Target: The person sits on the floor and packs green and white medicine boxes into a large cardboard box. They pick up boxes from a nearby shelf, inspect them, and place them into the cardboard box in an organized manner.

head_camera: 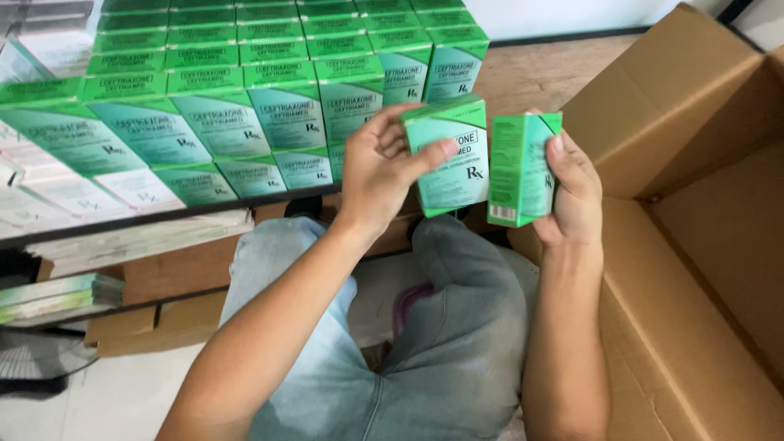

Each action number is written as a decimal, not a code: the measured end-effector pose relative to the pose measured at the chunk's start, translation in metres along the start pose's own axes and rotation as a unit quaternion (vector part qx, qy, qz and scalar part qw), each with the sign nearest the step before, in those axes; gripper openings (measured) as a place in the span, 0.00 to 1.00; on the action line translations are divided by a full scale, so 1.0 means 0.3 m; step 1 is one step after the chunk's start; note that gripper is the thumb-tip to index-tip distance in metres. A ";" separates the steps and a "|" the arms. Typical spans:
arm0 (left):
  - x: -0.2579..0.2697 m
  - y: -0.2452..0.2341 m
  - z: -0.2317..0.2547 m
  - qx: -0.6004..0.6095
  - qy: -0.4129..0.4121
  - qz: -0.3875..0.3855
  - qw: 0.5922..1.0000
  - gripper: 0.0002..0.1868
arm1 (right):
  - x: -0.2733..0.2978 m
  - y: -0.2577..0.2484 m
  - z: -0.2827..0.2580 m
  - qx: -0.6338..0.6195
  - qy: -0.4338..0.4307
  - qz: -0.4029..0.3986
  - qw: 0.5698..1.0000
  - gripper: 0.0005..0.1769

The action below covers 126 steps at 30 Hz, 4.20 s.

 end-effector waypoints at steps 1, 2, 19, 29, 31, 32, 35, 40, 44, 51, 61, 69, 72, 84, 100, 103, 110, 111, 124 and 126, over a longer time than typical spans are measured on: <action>-0.007 -0.004 -0.030 0.022 -0.022 0.008 0.999 0.29 | -0.002 -0.001 0.009 0.026 -0.006 0.012 1.000 0.22; -0.008 -0.006 -0.062 0.045 -0.046 0.014 0.998 0.26 | 0.007 -0.001 0.017 0.052 -0.012 0.025 0.998 0.21; 0.015 -0.041 -0.033 -0.062 -0.024 -0.137 0.988 0.30 | 0.037 0.098 0.112 0.173 -0.032 0.050 0.983 0.25; 0.052 0.017 -0.005 -0.248 0.168 -0.196 0.934 0.38 | 0.046 0.117 0.142 0.139 -0.089 -0.112 0.980 0.26; 0.066 0.029 -0.004 -0.122 0.144 -0.226 0.956 0.39 | 0.044 0.105 0.154 0.131 -0.063 -0.090 0.985 0.34; 0.071 0.035 -0.004 -0.055 0.130 -0.241 0.960 0.40 | 0.045 0.097 0.152 0.130 -0.051 -0.077 0.987 0.38; 0.058 0.018 -0.040 -0.097 0.021 -0.204 0.974 0.54 | 0.082 0.155 0.098 0.319 -0.136 -0.202 0.916 0.62; 0.051 0.025 0.023 -0.284 0.126 -0.187 0.932 0.50 | 0.083 0.251 0.103 0.465 -0.073 -0.212 0.856 0.70; 0.066 0.090 0.038 -0.373 0.200 -0.162 0.891 0.51 | 0.124 0.296 0.019 0.498 -0.117 -0.162 0.844 0.55; 0.138 0.165 -0.063 -0.284 0.216 -0.244 0.902 0.64 | 0.249 0.336 -0.150 0.710 -0.095 -0.200 0.669 0.53; 0.220 0.293 -0.020 -0.261 0.253 -0.266 0.893 0.80 | 0.264 0.067 -0.494 0.898 0.078 -0.104 0.420 0.52; 0.216 0.233 -0.012 -0.295 0.204 -0.264 0.895 0.77 | 0.220 -0.962 -0.459 0.882 0.301 0.078 0.353 0.58; 0.211 0.229 -0.009 -0.288 0.214 -0.276 0.892 0.76 | 0.158 -1.171 -0.379 0.899 0.241 0.158 0.329 0.61; 0.215 0.298 -0.060 -0.292 0.205 -0.337 0.871 0.75 | 0.152 -1.447 -0.321 0.865 0.195 0.184 0.425 0.48; 0.142 0.252 -0.026 -0.392 0.221 -0.190 0.872 0.31 | 0.063 -0.798 -0.345 0.873 0.334 0.107 0.339 0.27; 0.113 0.227 0.026 -0.428 0.281 -0.104 0.853 0.16 | 0.076 -0.325 -0.359 0.894 0.272 0.048 0.352 0.26; -0.033 0.194 0.037 -0.560 0.346 -0.071 0.750 0.21 | -0.078 0.275 -0.179 0.834 -0.047 -0.107 0.539 0.27; -0.070 0.192 0.047 -0.601 0.364 -0.058 0.709 0.24 | -0.128 0.291 -0.143 0.814 -0.101 -0.119 0.560 0.31; -0.291 0.103 -0.079 -0.798 0.261 0.002 0.544 0.17 | -0.311 0.195 0.164 0.646 -0.287 0.030 0.707 0.43; -0.278 0.105 -0.066 -0.781 0.270 -0.019 0.563 0.13 | -0.292 0.191 0.170 0.637 -0.297 0.029 0.711 0.42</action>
Point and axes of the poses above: each hand's wrist, its own x-axis away from the middle knuckle, its own y-axis out of the palm, z = x × y, the point moved 6 cm from there along -x, towards the middle knuckle, and after that the axes turned 1 degree about -z, right-handed, at the moved point
